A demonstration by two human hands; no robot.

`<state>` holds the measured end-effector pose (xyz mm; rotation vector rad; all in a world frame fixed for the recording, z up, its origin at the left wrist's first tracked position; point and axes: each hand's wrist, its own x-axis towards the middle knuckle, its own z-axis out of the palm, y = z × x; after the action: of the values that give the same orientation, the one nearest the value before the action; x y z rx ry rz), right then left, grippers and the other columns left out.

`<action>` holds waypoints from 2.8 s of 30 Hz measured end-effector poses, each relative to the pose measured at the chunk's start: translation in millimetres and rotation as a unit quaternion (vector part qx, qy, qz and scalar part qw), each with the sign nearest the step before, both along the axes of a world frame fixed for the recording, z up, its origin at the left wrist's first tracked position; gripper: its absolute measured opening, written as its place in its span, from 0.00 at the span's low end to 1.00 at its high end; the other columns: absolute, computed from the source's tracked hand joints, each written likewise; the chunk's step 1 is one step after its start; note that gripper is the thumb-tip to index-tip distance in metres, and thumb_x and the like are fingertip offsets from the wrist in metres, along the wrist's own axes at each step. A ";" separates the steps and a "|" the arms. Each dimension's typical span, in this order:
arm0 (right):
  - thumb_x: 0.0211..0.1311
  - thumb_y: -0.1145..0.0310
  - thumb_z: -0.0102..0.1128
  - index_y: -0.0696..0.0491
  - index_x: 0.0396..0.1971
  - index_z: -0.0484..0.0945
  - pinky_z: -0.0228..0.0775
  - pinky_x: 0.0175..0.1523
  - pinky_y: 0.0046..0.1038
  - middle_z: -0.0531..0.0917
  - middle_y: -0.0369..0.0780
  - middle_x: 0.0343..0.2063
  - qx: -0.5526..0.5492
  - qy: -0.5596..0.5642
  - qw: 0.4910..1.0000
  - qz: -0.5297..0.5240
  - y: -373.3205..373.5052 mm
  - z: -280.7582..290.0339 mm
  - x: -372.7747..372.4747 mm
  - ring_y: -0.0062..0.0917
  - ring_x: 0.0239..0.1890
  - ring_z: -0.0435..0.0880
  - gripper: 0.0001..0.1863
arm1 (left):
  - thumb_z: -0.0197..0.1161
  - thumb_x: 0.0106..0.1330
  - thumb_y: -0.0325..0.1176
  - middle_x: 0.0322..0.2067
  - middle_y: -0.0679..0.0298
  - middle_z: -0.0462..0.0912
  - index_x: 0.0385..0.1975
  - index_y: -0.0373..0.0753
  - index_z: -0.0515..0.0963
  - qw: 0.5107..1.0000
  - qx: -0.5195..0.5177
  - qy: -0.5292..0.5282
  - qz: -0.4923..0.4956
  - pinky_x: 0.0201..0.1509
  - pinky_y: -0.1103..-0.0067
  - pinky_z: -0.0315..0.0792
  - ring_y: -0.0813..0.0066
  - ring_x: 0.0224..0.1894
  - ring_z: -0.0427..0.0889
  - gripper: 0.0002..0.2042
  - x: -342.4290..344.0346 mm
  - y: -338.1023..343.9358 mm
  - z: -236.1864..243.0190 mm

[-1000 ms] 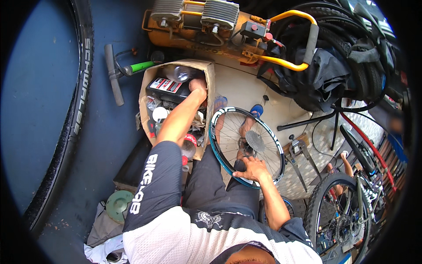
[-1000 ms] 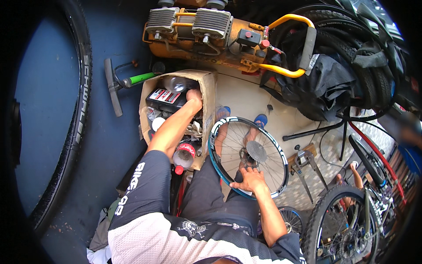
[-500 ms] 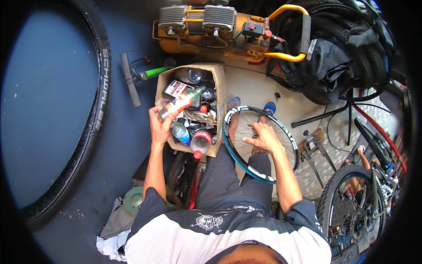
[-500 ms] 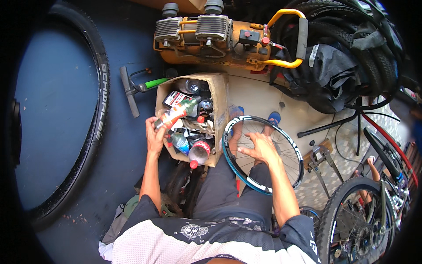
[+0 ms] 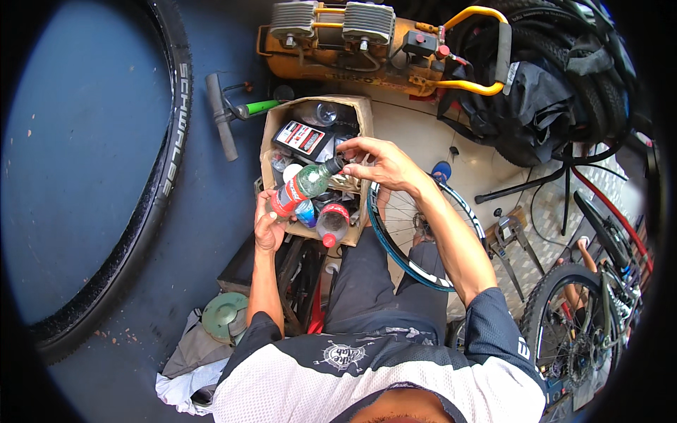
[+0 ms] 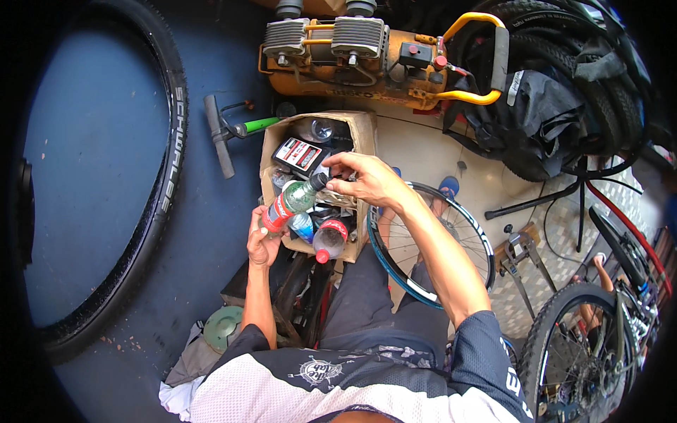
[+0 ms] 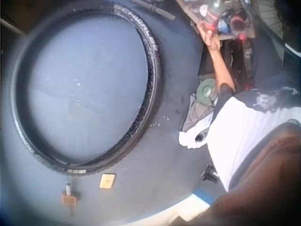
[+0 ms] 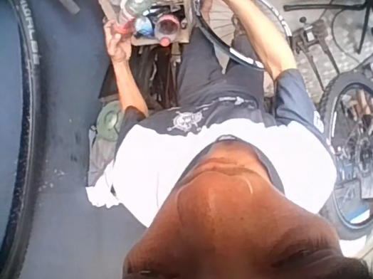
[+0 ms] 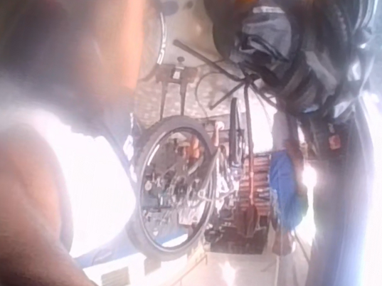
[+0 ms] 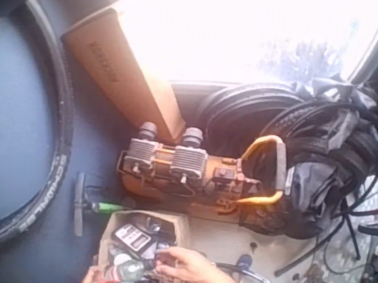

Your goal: The person removes a bicycle tire from a wheel, applies lubricant to the rim, and installs a new tire onto the wheel using tire levers. The person then inflates the tire and secures it onto the rim.

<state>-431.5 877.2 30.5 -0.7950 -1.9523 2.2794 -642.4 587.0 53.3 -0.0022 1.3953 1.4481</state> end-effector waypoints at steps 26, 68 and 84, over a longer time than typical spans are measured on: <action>0.55 0.60 0.72 0.59 0.38 0.77 0.78 0.48 0.48 0.85 0.52 0.35 0.213 -0.146 0.965 -0.042 -68.0 -37.9 -9.1 0.51 0.43 0.85 0.19 | 0.67 0.61 0.39 0.50 0.59 0.84 0.51 0.38 0.83 0.705 -0.036 0.598 -0.379 0.72 0.57 0.59 0.50 0.65 0.72 0.20 53.3 93.3 -88.8; 0.56 0.73 0.81 0.57 0.45 0.82 0.79 0.55 0.24 0.87 0.36 0.42 0.230 0.077 0.873 -0.423 93.9 125.6 176.0 0.19 0.47 0.86 0.19 | 0.72 0.65 0.37 0.58 0.52 0.81 0.59 0.37 0.81 0.748 -0.081 0.566 -0.337 0.73 0.59 0.62 0.51 0.65 0.75 0.23 91.7 105.6 5.6; 0.49 0.76 0.80 0.53 0.45 0.83 0.77 0.51 0.35 0.87 0.39 0.43 0.464 0.114 0.860 -0.180 51.0 211.0 146.0 0.34 0.46 0.86 0.22 | 0.69 0.60 0.22 0.42 0.56 0.87 0.47 0.32 0.83 0.793 0.275 0.435 -0.326 0.51 0.74 0.77 0.64 0.45 0.85 0.14 139.4 259.2 162.7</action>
<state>-285.5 928.1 241.5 -0.6277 -2.1708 0.9512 -503.0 846.1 216.0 1.5455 1.3632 1.2038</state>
